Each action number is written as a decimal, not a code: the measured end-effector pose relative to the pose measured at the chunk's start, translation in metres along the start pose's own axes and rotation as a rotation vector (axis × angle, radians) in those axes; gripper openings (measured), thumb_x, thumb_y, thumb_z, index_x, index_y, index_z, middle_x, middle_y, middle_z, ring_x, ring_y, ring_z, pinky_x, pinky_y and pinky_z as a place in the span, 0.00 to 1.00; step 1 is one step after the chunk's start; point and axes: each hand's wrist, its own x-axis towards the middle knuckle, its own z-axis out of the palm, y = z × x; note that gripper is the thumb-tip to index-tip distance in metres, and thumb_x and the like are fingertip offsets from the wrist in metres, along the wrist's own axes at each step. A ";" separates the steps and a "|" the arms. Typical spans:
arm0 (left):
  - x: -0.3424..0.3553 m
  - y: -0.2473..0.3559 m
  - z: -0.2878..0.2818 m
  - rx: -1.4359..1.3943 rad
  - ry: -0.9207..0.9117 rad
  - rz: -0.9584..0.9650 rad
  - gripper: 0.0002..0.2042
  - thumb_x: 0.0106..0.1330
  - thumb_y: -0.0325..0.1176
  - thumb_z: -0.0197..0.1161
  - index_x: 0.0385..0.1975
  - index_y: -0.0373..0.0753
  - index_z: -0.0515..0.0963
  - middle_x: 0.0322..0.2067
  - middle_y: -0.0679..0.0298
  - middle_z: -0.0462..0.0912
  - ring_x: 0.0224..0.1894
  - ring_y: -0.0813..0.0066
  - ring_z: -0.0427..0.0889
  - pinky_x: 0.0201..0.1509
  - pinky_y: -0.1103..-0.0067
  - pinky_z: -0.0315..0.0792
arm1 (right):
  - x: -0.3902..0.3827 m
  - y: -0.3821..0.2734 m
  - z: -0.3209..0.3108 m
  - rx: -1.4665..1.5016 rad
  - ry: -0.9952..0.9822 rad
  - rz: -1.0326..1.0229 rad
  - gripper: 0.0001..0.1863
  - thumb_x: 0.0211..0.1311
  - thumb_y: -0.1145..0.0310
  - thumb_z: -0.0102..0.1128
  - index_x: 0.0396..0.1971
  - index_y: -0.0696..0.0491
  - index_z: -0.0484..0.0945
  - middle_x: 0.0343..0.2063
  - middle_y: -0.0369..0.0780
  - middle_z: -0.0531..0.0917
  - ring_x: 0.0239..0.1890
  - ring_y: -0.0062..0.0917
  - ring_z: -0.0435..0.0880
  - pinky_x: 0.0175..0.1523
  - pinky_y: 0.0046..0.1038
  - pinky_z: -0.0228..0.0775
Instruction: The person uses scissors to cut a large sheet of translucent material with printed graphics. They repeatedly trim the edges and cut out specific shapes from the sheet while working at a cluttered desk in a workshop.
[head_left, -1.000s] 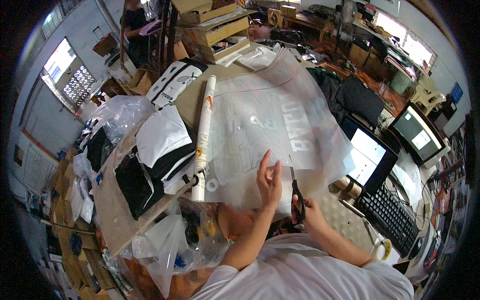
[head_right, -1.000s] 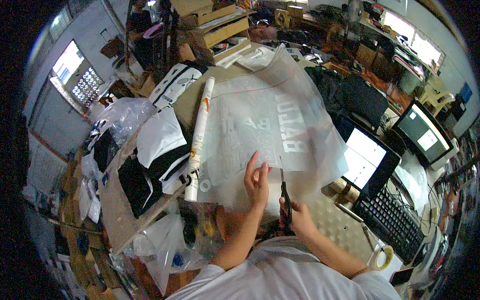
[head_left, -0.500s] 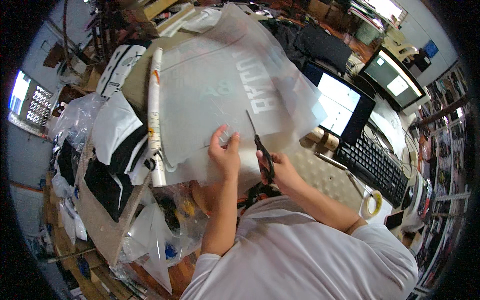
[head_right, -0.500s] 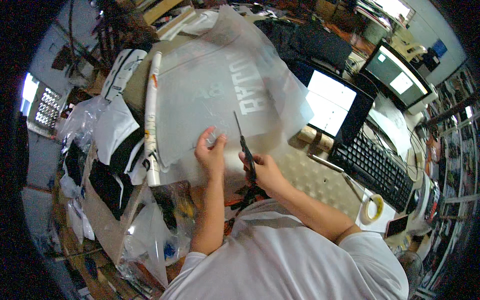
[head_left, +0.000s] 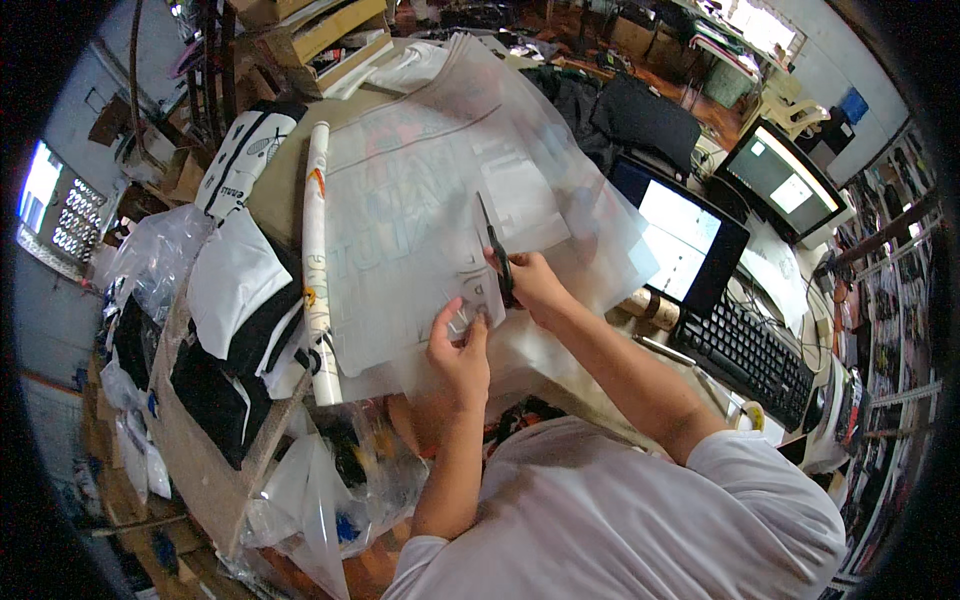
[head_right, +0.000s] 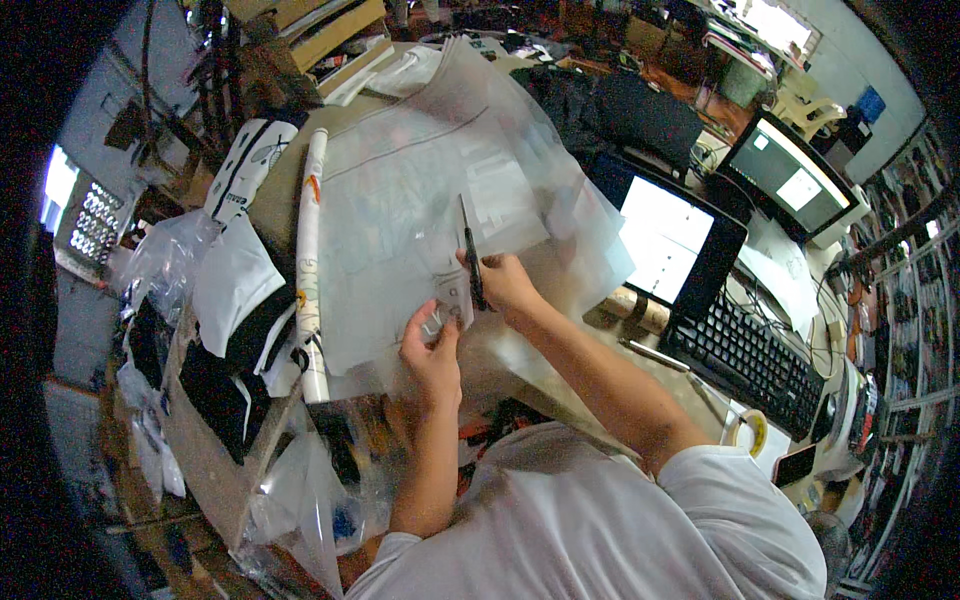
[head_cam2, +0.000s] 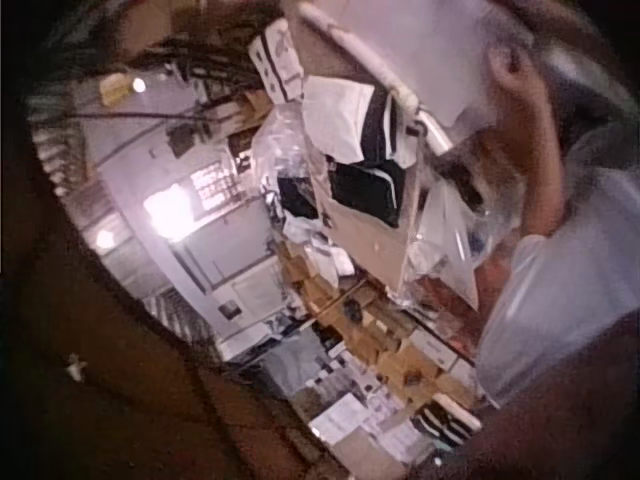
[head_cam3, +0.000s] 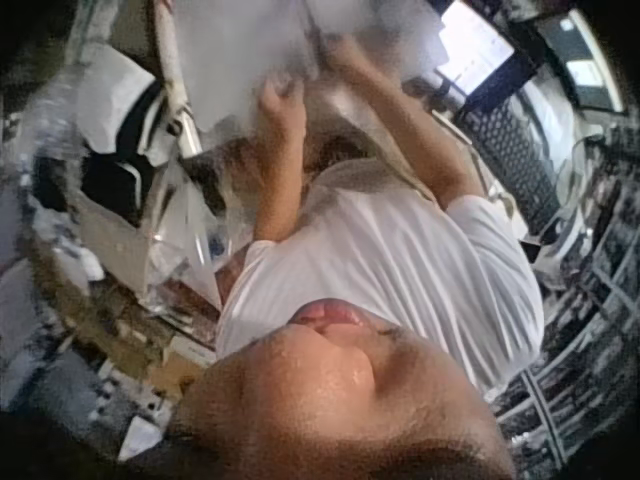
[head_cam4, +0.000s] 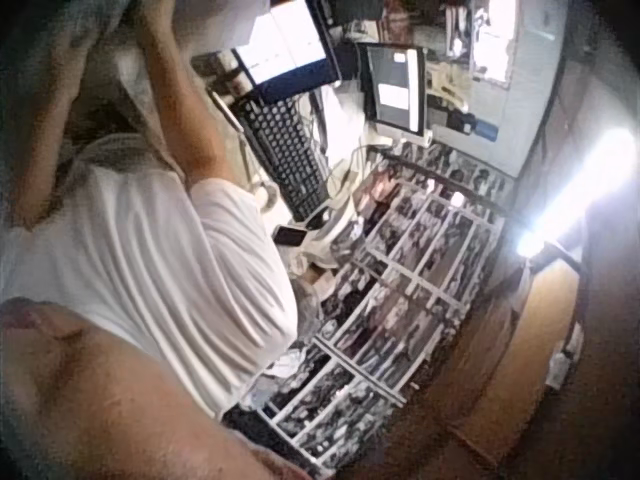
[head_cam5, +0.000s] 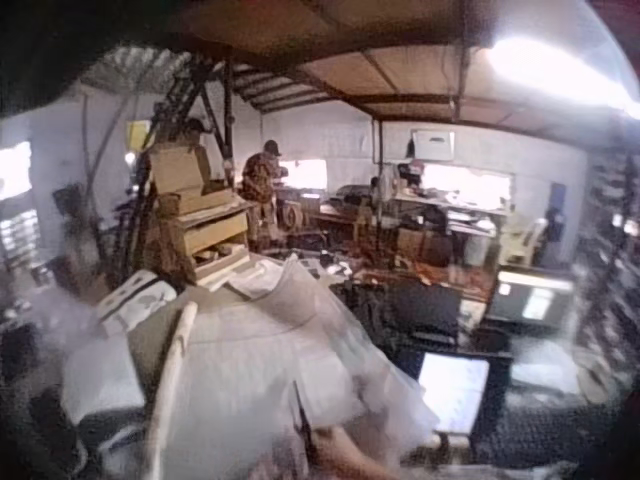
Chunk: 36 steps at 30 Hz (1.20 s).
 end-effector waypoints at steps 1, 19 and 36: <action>0.001 -0.001 -0.001 -0.024 -0.013 -0.007 0.15 0.54 0.19 0.58 0.43 0.32 0.72 0.35 0.64 0.75 0.32 0.79 0.76 0.36 0.84 0.70 | 0.016 -0.003 -0.001 -0.062 0.008 -0.008 0.24 0.53 0.49 0.58 0.18 0.60 0.74 0.13 0.35 0.72 0.14 0.18 0.68 0.17 0.23 0.59; 0.009 0.009 -0.076 -1.230 0.013 -0.472 0.16 0.59 0.21 0.52 0.49 0.31 0.67 0.42 0.58 0.75 0.40 0.76 0.74 0.35 0.88 0.73 | 0.162 -0.077 0.006 0.106 0.130 -0.270 0.23 0.53 0.50 0.58 0.16 0.56 0.70 0.12 0.36 0.71 0.12 0.20 0.68 0.18 0.25 0.56; 0.011 -0.010 0.110 -0.920 -0.448 -0.591 0.26 0.58 0.29 0.56 0.57 0.39 0.57 0.38 0.62 0.73 0.40 0.72 0.74 0.47 0.80 0.69 | -0.142 -0.001 -0.068 0.193 0.047 -0.370 0.18 0.55 0.55 0.57 0.24 0.56 0.69 0.14 0.35 0.72 0.15 0.19 0.73 0.18 0.21 0.66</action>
